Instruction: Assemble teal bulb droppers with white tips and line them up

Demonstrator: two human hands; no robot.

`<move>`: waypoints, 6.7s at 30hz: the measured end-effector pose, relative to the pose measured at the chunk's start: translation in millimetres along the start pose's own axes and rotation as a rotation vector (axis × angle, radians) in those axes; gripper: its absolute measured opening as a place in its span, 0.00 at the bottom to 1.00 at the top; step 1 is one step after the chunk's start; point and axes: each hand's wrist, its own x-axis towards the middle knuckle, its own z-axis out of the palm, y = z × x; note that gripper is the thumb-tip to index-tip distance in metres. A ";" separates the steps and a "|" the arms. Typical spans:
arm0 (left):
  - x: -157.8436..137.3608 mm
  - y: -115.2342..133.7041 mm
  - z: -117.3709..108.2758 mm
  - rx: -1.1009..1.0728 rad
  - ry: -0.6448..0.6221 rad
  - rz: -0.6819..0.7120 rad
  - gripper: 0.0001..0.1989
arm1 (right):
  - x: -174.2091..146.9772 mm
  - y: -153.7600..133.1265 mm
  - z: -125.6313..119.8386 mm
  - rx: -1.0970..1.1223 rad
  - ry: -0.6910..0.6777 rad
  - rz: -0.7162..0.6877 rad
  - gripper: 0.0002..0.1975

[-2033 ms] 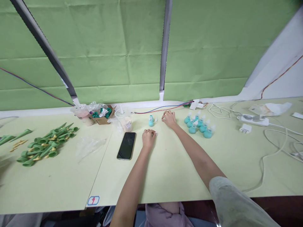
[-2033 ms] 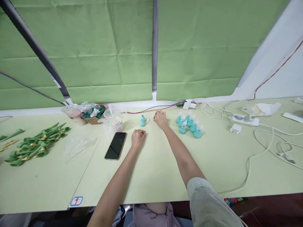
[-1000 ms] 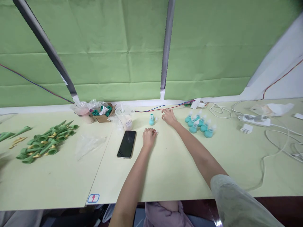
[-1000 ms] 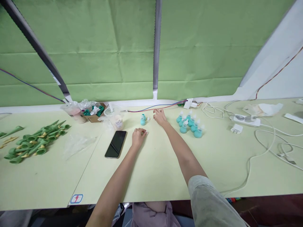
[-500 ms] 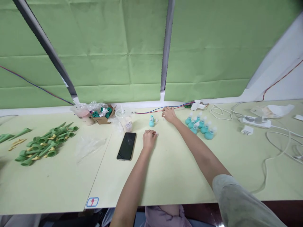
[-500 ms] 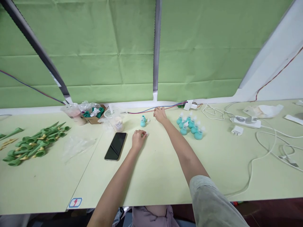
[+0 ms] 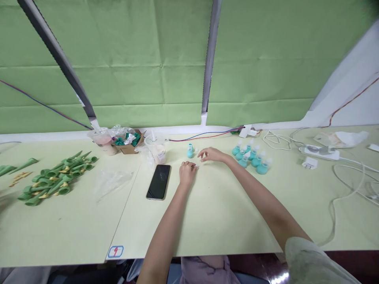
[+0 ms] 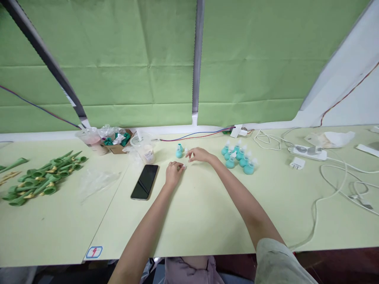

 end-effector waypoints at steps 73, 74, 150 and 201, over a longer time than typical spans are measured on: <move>-8.3 16.8 -7.2 0.256 0.179 0.413 0.12 | -79.1 -22.5 64.7 -0.218 0.752 -0.130 0.09; -8.2 16.6 -6.7 0.257 0.178 0.421 0.12 | -79.6 -23.4 65.4 -0.239 0.751 -0.132 0.09; -2.6 6.0 -8.9 0.053 0.219 0.228 0.13 | -9.8 2.7 1.8 -0.313 0.449 0.102 0.13; -4.6 13.1 -17.0 0.002 0.155 -0.074 0.14 | -6.0 37.0 0.5 -0.235 0.389 0.104 0.12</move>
